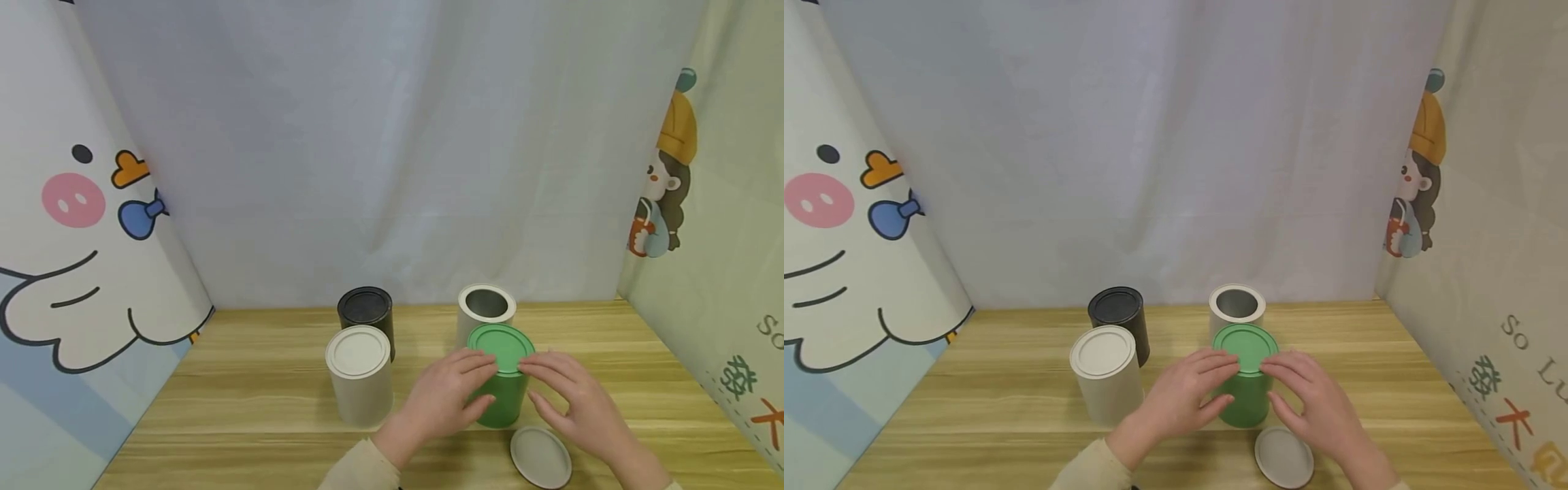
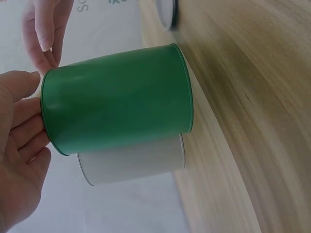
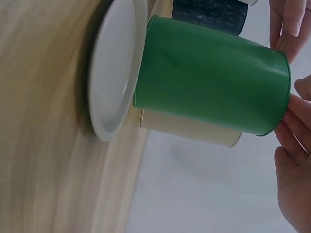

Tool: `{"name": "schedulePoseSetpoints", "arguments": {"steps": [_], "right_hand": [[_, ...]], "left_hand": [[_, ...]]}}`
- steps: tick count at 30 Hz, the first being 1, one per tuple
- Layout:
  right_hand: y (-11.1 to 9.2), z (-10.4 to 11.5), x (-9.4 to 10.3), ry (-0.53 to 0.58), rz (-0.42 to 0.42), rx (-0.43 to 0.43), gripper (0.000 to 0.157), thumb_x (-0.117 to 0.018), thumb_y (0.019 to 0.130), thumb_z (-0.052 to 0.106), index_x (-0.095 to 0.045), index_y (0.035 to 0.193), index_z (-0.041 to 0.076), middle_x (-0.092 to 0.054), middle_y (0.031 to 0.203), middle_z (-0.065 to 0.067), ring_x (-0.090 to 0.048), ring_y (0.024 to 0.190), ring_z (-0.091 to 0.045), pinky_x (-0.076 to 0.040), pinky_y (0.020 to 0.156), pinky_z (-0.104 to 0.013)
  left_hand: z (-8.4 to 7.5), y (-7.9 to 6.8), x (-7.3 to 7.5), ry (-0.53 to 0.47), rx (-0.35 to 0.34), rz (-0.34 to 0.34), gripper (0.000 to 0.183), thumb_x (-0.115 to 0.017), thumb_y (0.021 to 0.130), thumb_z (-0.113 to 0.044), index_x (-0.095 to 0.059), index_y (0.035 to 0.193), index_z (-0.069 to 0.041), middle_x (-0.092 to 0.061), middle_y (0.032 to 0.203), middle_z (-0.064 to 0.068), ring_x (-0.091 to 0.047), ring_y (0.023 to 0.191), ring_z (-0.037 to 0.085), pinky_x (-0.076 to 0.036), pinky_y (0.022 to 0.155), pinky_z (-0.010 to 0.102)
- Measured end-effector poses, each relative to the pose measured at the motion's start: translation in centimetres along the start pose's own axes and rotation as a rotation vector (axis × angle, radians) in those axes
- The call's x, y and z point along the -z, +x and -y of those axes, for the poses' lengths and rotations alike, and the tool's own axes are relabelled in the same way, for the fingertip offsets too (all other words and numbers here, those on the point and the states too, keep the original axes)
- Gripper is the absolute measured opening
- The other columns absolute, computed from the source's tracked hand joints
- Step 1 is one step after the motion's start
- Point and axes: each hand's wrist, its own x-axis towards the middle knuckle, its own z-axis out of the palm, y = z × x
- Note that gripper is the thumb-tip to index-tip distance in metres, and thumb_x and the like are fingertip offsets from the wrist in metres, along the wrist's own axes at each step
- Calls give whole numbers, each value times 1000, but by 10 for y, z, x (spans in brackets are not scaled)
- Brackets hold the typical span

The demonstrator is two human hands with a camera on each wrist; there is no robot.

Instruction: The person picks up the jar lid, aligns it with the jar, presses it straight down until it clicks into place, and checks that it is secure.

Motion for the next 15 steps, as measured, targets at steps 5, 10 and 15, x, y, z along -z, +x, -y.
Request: {"name": "schedulePoseSetpoints", "arguments": {"steps": [5,10,15], "right_hand": [[-5,-3,-1,40,-24,34,45,-52,102,40,-70,118,2,-65,121,-12,-55,114,-29,-32,110,-22],[-9,-4,1,68,-30,43,46,-53,102,39,-68,120,-1,-64,124,-16,-54,120,-27,-33,111,-24],[-14,-2,7,99,-14,30,48,-55,101,38,-65,125,-3,-61,129,-18,-50,128,-24,-31,112,-25]], "left_hand": [[-1,-1,1,-36,21,10,43,-70,92,-35,-66,128,-12,-62,133,1,-52,128,16,-32,113,24],[-1,-3,2,-67,19,21,48,-69,93,-36,-62,132,-10,-59,138,3,-49,132,18,-26,116,27],[-4,-7,1,-130,5,-31,51,-71,92,-34,-61,134,-7,-58,138,6,-48,134,20,-20,118,30]]}}
